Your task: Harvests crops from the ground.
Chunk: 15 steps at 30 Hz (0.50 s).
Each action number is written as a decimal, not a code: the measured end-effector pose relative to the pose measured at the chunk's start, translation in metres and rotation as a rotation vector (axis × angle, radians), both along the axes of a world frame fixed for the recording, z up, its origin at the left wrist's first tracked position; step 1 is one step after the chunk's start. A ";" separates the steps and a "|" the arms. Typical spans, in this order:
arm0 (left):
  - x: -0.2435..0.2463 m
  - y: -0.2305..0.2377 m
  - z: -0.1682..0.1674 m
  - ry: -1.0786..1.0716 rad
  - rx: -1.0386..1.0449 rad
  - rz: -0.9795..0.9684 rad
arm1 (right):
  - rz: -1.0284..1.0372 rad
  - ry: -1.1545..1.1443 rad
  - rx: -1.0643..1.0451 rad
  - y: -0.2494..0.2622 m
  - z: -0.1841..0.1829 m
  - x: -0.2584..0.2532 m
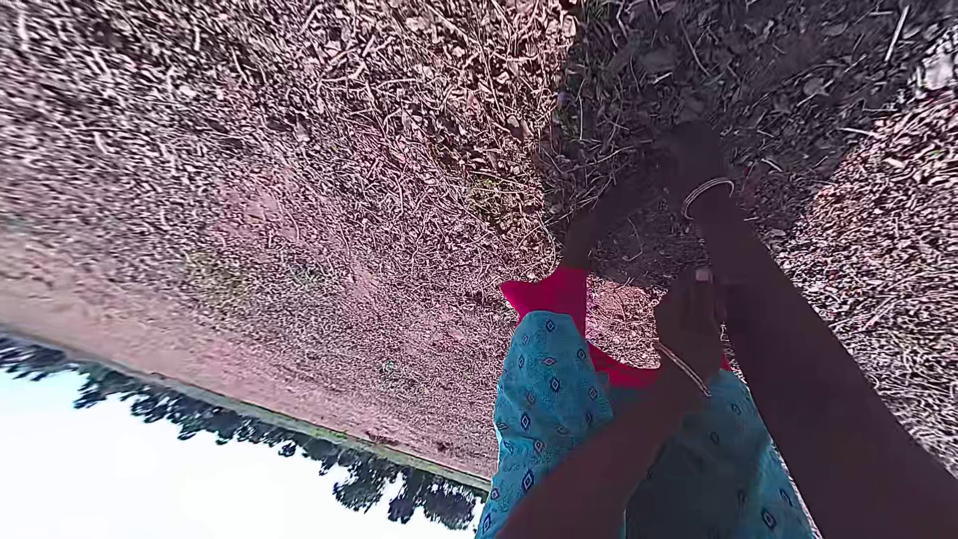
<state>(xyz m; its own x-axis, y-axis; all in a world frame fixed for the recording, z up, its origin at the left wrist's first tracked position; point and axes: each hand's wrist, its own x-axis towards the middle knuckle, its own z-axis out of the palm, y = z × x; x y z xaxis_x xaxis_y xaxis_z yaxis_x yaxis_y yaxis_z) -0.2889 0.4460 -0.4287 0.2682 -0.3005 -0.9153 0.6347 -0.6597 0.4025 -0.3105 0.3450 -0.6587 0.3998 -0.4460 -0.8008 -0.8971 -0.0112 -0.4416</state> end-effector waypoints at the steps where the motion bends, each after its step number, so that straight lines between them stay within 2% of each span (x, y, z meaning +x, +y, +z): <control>1: 0.002 0.001 0.000 -0.010 0.007 0.000 | 0.024 0.011 0.007 0.001 -0.001 0.001; 3: 0.004 0.002 0.000 -0.013 0.026 0.002 | 0.042 0.003 0.008 0.000 -0.004 0.003; 5: 0.004 0.004 0.001 -0.003 0.033 -0.010 | -0.037 -0.049 0.012 -0.007 -0.001 0.003; 7: 0.001 0.007 0.001 -0.001 0.030 -0.029 | -0.222 -0.132 -0.014 -0.011 0.004 0.003; 12: -0.002 0.012 -0.001 -0.003 0.012 -0.043 | -0.617 -0.130 0.095 -0.015 0.000 -0.006; 15: -0.002 0.015 -0.002 -0.005 0.033 -0.062 | -0.557 -0.101 0.017 -0.018 0.009 -0.011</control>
<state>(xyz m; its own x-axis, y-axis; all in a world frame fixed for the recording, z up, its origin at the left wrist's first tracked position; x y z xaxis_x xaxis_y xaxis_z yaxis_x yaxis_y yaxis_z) -0.2912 0.4607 -0.4308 0.2549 -0.2865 -0.9236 0.5902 -0.7105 0.3833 -0.3217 0.3274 -0.6496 0.1828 -0.5987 -0.7799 -0.7190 0.4596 -0.5213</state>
